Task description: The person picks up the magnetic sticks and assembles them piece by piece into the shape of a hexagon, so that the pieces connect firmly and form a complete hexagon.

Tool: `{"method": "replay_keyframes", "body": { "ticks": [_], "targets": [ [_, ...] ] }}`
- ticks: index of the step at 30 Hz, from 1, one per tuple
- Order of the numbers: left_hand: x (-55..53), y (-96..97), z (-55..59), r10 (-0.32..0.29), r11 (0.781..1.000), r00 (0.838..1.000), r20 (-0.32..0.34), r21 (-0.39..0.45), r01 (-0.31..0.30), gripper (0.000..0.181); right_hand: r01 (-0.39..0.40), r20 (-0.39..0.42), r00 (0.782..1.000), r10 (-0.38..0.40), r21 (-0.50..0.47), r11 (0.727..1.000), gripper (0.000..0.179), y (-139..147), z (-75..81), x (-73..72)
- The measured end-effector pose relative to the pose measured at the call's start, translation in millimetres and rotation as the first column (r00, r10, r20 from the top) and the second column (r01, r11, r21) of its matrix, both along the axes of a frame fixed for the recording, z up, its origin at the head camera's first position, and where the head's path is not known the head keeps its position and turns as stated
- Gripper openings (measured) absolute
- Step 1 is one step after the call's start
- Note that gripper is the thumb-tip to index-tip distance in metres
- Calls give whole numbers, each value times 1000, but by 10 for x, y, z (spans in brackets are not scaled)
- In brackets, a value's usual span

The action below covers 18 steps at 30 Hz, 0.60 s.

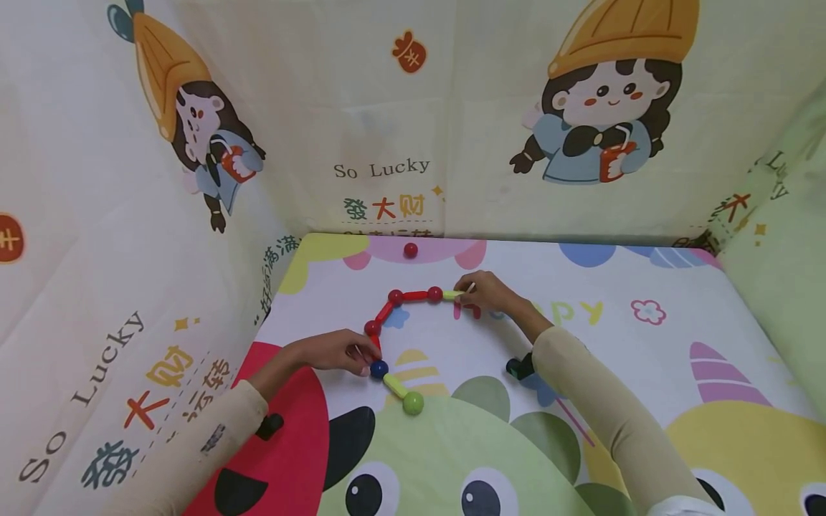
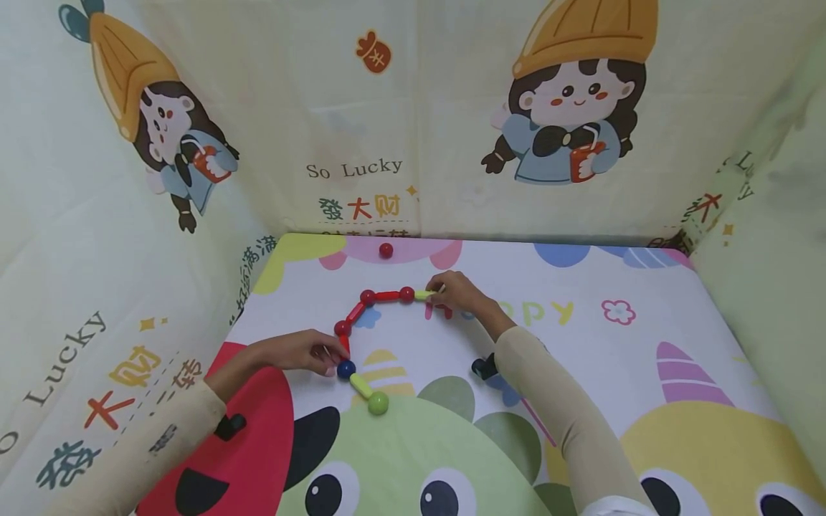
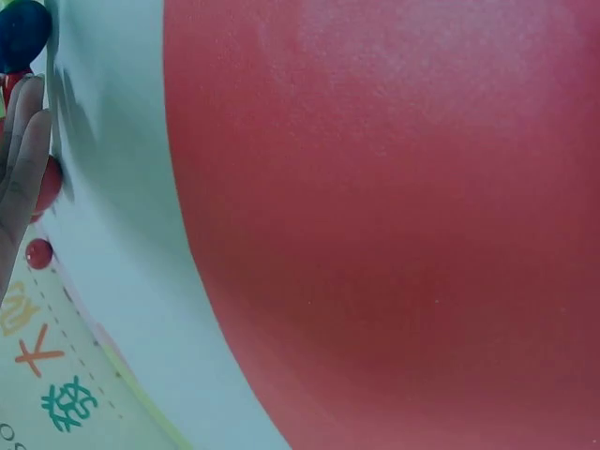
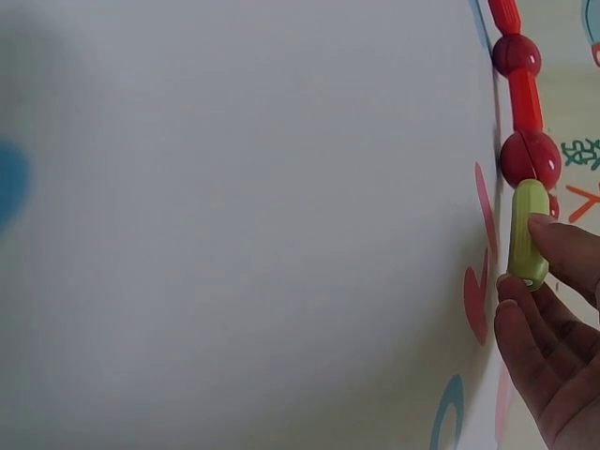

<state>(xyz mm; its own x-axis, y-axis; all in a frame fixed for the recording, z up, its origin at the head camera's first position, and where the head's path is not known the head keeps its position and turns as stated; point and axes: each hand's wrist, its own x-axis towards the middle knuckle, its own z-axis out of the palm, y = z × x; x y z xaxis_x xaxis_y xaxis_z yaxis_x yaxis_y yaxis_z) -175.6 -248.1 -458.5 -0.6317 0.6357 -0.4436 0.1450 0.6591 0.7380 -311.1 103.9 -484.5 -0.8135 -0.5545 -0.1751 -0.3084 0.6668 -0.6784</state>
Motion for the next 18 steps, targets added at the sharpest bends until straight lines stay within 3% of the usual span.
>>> {"method": "replay_keyframes", "body": {
  "ticks": [12,18],
  "targets": [
    [-12,-21,-19,-7,999,1000,-12,32,8,39,-6,-3,1000,6,-26,1000,26,21,-58,6],
    [-85,-72,35,72,996,995,-73,63,-68,46,-5,-3,1000,5,-40,999,26,33,-53,14]
  ]
}}
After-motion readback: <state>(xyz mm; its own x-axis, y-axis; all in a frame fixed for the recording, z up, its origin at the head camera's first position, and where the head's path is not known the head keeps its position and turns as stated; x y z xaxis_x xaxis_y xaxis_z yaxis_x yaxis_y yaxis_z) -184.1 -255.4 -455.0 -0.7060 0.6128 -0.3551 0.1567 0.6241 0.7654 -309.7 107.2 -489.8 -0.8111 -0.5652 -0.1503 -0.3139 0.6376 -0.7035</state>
